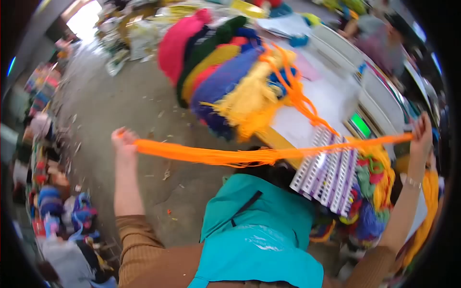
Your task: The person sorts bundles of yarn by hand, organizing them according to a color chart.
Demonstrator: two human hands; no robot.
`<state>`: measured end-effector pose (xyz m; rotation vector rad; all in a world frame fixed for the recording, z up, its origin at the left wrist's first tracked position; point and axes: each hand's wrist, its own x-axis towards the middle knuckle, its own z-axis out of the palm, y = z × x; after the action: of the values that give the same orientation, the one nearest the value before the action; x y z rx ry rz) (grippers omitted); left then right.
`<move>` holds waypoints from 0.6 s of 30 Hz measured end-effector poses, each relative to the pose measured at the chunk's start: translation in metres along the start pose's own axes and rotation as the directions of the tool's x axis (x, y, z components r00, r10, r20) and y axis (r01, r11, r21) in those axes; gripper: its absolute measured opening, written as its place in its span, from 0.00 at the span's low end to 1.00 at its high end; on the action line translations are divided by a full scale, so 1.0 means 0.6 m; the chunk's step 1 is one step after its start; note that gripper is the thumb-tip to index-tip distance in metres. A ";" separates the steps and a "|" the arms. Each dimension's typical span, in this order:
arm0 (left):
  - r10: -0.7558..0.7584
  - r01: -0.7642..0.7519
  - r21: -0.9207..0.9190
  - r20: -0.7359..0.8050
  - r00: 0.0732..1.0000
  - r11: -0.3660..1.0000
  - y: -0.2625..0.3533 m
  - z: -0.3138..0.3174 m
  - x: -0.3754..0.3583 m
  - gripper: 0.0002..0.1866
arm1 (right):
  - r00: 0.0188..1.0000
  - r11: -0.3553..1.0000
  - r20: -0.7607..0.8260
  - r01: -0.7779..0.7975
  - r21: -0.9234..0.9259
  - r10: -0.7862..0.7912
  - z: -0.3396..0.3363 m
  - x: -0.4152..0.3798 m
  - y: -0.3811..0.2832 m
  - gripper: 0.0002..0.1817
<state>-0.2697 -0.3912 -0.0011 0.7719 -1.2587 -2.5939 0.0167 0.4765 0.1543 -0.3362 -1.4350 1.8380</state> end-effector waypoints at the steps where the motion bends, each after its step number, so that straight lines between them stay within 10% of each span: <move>1: -0.038 0.033 0.065 0.074 0.997 0.997 0.023 -0.065 0.071 0.15 | 0.965 0.988 -0.250 0.045 -0.147 -0.081 0.001 -0.008 -0.030 0.05; 4: 0.232 -0.181 0.255 -0.185 0.955 0.950 0.074 -0.141 0.168 0.12 | 0.861 0.822 -0.334 0.154 -0.549 -0.384 -0.108 0.010 -0.143 0.10; 6: 0.396 -0.285 0.355 -0.295 0.870 0.890 0.103 -0.184 0.219 0.15 | 0.763 0.434 -0.218 0.090 -0.896 -0.608 -0.233 0.028 -0.246 0.17; 11: 0.368 -0.288 0.363 -0.174 0.913 0.886 0.094 -0.101 0.179 0.17 | 0.623 -0.130 0.041 -0.097 -0.987 -0.781 -0.270 -0.040 -0.407 0.23; 14: 0.136 -0.217 0.395 0.223 0.965 0.892 0.023 -0.027 0.138 0.12 | 0.676 0.065 0.060 0.158 -0.985 -0.735 -0.149 -0.080 -0.358 0.20; 16: 0.174 -0.313 0.543 0.293 0.940 0.779 -0.085 0.118 -0.068 0.08 | 0.683 -0.271 0.535 0.464 -0.843 -0.496 -0.073 -0.106 -0.294 0.19; 18: -0.021 -0.217 0.470 0.451 0.892 0.856 -0.171 0.185 -0.156 0.08 | 0.909 0.476 0.162 0.345 -0.809 -0.384 -0.011 -0.129 -0.184 0.16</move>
<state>-0.2382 -0.2165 0.0126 0.1436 -2.1118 -2.4402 0.1174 0.4353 0.2343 -0.4671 -2.0915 0.6798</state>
